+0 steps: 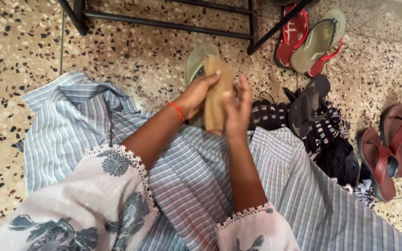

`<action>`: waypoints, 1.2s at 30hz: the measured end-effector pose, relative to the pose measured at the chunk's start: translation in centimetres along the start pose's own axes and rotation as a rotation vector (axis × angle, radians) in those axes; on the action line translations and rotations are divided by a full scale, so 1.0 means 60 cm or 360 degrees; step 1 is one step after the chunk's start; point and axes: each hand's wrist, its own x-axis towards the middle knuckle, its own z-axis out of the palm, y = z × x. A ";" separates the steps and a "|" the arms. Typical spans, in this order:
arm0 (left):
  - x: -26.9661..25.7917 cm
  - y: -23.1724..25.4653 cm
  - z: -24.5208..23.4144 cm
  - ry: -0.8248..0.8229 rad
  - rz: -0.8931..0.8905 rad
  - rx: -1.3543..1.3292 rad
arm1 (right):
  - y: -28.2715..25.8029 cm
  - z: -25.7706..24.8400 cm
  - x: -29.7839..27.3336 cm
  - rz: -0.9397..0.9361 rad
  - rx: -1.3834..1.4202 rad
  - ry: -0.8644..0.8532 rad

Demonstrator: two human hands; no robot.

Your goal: The person sits on the floor and wipes a pair of blue flip-flops and a pair of green flip-flops with a cloth. They clean the straps and soles, then place the cleaned sandals on a nearby shoe rack.

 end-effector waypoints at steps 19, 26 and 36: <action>0.059 -0.011 -0.101 0.0598 0.0637 0.1721 | 0.020 0.078 0.073 -0.0664 -0.1279 -0.0368; 0.048 0.001 -0.088 0.0613 0.0492 0.1726 | 0.022 0.090 0.083 -0.0791 -0.1502 -0.0410; 0.036 0.002 -0.076 0.0723 0.0573 0.1734 | -0.053 0.003 0.044 -0.0502 -0.1559 -0.1237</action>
